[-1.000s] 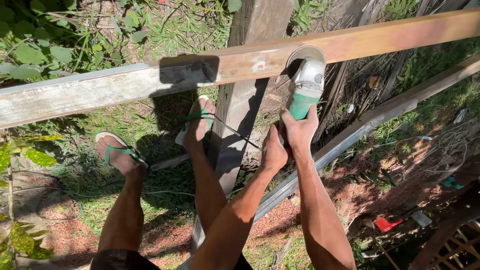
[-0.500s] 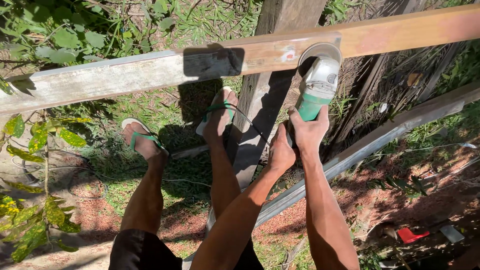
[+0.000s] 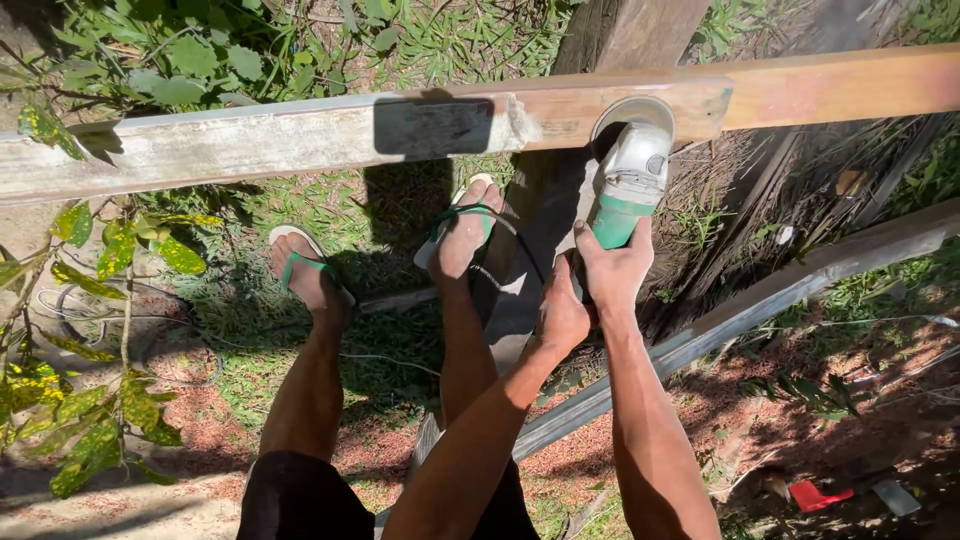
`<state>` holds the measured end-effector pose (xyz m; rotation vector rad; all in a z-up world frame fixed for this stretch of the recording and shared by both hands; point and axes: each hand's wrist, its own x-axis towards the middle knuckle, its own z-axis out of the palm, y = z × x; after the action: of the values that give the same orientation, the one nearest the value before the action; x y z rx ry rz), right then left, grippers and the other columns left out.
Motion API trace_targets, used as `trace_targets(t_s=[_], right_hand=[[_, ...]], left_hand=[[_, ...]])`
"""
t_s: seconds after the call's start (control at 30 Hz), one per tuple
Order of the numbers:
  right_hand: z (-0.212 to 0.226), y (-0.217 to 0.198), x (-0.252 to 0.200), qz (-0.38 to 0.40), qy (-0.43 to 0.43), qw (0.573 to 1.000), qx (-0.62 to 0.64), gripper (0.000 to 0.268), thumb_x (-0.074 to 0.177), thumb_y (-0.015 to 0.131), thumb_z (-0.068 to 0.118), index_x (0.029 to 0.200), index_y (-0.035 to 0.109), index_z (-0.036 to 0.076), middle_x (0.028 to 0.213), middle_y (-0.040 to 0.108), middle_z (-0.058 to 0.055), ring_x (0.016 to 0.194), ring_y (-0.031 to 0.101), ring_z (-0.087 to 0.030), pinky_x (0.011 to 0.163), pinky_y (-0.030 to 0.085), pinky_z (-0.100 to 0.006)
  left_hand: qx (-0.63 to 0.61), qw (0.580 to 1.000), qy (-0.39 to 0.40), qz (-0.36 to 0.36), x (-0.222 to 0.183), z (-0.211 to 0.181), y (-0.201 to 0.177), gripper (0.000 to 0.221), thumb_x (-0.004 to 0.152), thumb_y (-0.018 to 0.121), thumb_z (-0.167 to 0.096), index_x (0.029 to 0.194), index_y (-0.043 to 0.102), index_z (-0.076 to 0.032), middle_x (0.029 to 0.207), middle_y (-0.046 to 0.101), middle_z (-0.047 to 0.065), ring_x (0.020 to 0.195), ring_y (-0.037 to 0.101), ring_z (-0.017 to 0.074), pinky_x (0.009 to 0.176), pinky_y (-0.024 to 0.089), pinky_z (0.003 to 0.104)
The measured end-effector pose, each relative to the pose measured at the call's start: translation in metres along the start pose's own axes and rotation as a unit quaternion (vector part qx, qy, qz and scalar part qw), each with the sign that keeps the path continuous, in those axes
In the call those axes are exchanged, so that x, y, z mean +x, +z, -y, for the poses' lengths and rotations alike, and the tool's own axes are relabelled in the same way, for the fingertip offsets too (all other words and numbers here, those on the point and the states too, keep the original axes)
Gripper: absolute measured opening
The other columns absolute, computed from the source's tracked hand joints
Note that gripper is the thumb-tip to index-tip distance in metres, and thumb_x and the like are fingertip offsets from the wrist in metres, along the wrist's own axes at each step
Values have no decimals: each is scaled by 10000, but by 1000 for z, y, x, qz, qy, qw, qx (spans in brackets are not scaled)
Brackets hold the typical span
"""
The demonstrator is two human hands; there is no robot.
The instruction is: Sanding a wooden beam using an angle grinder with a sanding disc
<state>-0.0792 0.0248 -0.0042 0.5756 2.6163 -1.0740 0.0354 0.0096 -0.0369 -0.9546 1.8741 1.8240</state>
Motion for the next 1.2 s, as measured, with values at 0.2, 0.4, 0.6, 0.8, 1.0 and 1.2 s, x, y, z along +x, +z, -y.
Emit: trace_targets(t_s=[0.2, 0.4, 0.6, 0.8, 1.0, 1.2], right_hand=[[22, 21, -11, 39, -3, 999, -24, 439, 686, 905, 214, 990, 618, 78, 784, 638, -123, 763, 624, -197, 725, 518, -423], [29, 32, -16, 33, -23, 999, -13, 427, 698, 890, 166, 1022, 624, 83, 804, 673, -125, 762, 630, -183, 739, 535, -406], [14, 31, -14, 40, -23, 999, 6, 433, 748, 875, 123, 1085, 610, 63, 842, 672, -130, 757, 630, -197, 763, 554, -422], [14, 36, -27, 44, -17, 999, -7, 409, 692, 893, 135, 998, 628, 75, 793, 655, -106, 781, 611, -157, 752, 522, -396], [6, 50, -40, 34, 11, 999, 7, 397, 698, 903, 140, 981, 631, 88, 798, 667, -89, 769, 618, -146, 741, 524, -377], [2, 73, -50, 65, -22, 998, -13, 438, 671, 900, 168, 1005, 632, 79, 789, 659, -134, 769, 652, -203, 725, 525, -424]], left_hand=[[-28, 998, -2, -54, -3, 38, 0, 681, 844, 734, -227, 1419, 462, 18, 1265, 624, 285, 1159, 607, 480, 1021, 491, 582], [6, 997, 14, -72, 6, 52, 1, 672, 797, 757, -243, 1378, 515, -9, 1232, 649, 260, 1144, 625, 460, 1010, 491, 556], [61, 995, 13, -82, 5, 34, -12, 695, 723, 761, -259, 1350, 543, -53, 1155, 684, 192, 1101, 668, 376, 1037, 493, 470], [13, 995, 26, -91, -3, 39, -23, 577, 742, 745, -211, 1275, 592, -54, 1069, 692, 191, 1028, 676, 405, 959, 518, 490], [14, 998, -9, -66, -7, 26, -54, 689, 756, 756, -159, 1386, 516, -16, 1256, 652, 238, 1177, 622, 441, 1072, 448, 538], [-30, 995, -13, -90, -9, 26, -78, 626, 807, 797, -206, 1363, 545, -65, 1236, 658, 185, 1184, 622, 384, 1056, 465, 505]])
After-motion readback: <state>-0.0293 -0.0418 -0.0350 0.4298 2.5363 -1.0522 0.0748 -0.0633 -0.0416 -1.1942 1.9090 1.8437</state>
